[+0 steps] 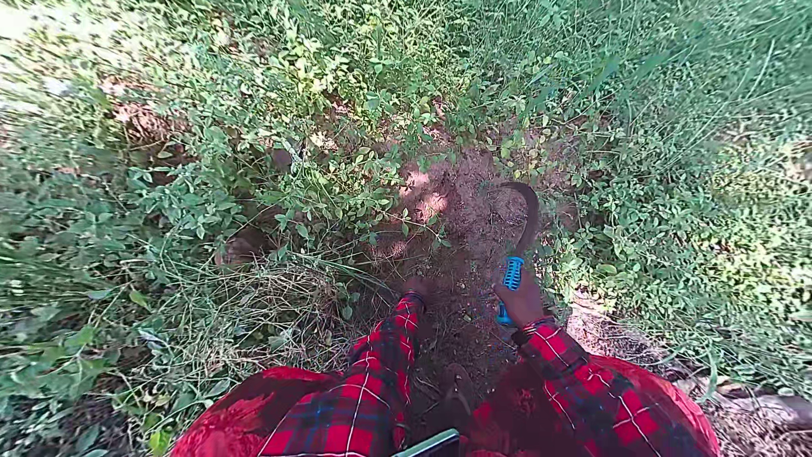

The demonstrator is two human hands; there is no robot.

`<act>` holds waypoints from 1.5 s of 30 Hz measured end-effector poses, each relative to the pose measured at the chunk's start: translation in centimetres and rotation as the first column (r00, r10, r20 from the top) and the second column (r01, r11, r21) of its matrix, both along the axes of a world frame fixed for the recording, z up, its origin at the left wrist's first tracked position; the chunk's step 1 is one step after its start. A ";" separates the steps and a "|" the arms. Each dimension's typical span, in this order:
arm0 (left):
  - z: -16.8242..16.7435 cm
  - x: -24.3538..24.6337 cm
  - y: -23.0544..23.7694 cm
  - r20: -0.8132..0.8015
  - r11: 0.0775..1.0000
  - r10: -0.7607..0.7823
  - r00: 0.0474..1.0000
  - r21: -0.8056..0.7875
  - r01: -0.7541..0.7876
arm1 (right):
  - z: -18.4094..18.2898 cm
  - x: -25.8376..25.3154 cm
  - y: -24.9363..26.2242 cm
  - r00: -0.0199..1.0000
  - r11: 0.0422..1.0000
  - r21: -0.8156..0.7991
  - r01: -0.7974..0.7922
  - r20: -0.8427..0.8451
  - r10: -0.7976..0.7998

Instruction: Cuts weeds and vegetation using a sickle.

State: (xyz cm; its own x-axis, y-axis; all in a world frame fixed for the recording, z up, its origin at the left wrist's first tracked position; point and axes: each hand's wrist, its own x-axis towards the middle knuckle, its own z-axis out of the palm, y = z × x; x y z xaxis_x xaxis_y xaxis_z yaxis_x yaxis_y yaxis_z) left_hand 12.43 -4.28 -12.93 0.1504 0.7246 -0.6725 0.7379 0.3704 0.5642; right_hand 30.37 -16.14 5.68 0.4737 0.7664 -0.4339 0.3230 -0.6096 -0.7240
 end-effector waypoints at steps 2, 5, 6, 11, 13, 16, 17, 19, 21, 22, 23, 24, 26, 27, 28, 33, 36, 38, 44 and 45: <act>0.0 0.0 0.1 0.012 1.000 0.021 1.000 0.006 -0.021 | -1.6 -0.2 0.0 0.998 0.994 -0.103 -0.034 0.047 0.039; -0.1 0.0 0.1 0.038 0.997 0.071 0.997 -0.006 -0.071 | -3.2 -1.5 -2.0 0.944 0.824 -0.462 -0.327 -0.191 0.268; -0.4 0.0 0.3 0.046 0.995 0.098 0.994 -0.008 -0.097 | -3.7 -1.9 -2.7 0.914 0.758 -0.514 -0.401 -0.281 0.293; -0.5 -0.9 1.0 0.072 0.967 0.250 0.966 0.026 -0.252 | -0.3 -2.5 -2.4 0.923 0.832 -0.441 -0.335 -0.330 0.197; 0.8 -1.8 1.6 0.071 0.943 0.320 0.945 0.067 -0.325 | 0.6 -2.3 -2.1 0.946 0.902 -0.350 -0.253 -0.287 0.154; 1.7 -3.4 1.4 0.171 0.821 0.534 0.828 0.130 -0.556 | 0.6 -2.1 -1.1 0.980 0.961 -0.210 -0.178 -0.130 0.153; 1.2 -3.8 1.2 0.185 0.767 0.594 0.783 0.165 -0.620 | 0.5 -2.1 -0.6 0.984 0.966 -0.191 -0.173 -0.073 0.162; 0.7 -4.4 0.7 0.125 0.731 0.644 0.754 0.189 -0.656 | 0.0 -2.1 -0.1 0.977 0.952 -0.235 -0.197 0.030 0.210; 0.9 -4.4 -0.1 0.048 0.835 0.525 0.850 0.167 -0.525 | 0.1 -2.1 -0.3 0.928 0.857 -0.412 -0.309 0.069 0.367; 1.4 -4.1 -0.6 0.009 0.913 0.386 0.922 0.141 -0.383 | 0.7 -2.2 -0.5 0.879 0.764 -0.517 -0.386 0.046 0.475; 1.7 -3.6 -0.8 -0.039 0.975 0.194 0.980 0.120 -0.188 | 1.1 -2.4 -0.8 0.819 0.660 -0.596 -0.457 0.009 0.574; 1.8 -3.0 -1.0 -0.089 0.994 -0.017 0.996 0.104 0.026 | 1.5 -2.6 -1.1 0.760 0.572 -0.645 -0.507 -0.020 0.650; 1.8 -1.6 -1.6 -0.167 0.925 -0.365 0.916 0.047 0.377 | 2.3 -2.7 -1.9 0.727 0.538 -0.641 -0.548 -0.046 0.685; 2.5 -0.8 -2.2 -0.187 0.870 -0.483 0.855 0.007 0.493 | 2.8 -2.5 -2.2 0.751 0.578 -0.601 -0.552 -0.056 0.658; 2.9 -0.2 -3.0 -0.191 0.817 -0.567 0.801 -0.007 0.576 | 3.4 -2.1 -2.4 0.784 0.633 -0.547 -0.547 -0.070 0.617; 3.3 1.6 -6.9 -0.254 0.677 -0.729 0.636 -0.129 0.725 | 4.5 -0.9 -2.1 0.875 0.807 -0.379 -0.452 -0.012 0.484; -0.5 1.5 -6.7 -0.287 0.667 -0.732 0.618 -0.115 0.736 | 3.6 -0.4 -1.7 0.907 0.855 -0.316 -0.411 -0.043 0.420; -0.7 1.7 -6.1 -0.286 0.661 -0.741 0.608 -0.151 0.735 | 3.2 -0.1 -1.4 0.925 0.882 -0.281 -0.379 -0.121 0.359; -2.4 0.4 -5.5 -0.072 0.862 -0.462 0.884 0.198 0.467 | 3.3 -0.7 0.2 0.943 0.951 -0.192 -0.242 -0.279 0.184; -2.5 0.2 -5.8 0.024 0.911 -0.361 0.932 0.223 0.347 | 3.2 -0.6 0.3 0.948 0.963 -0.168 -0.211 -0.275 0.160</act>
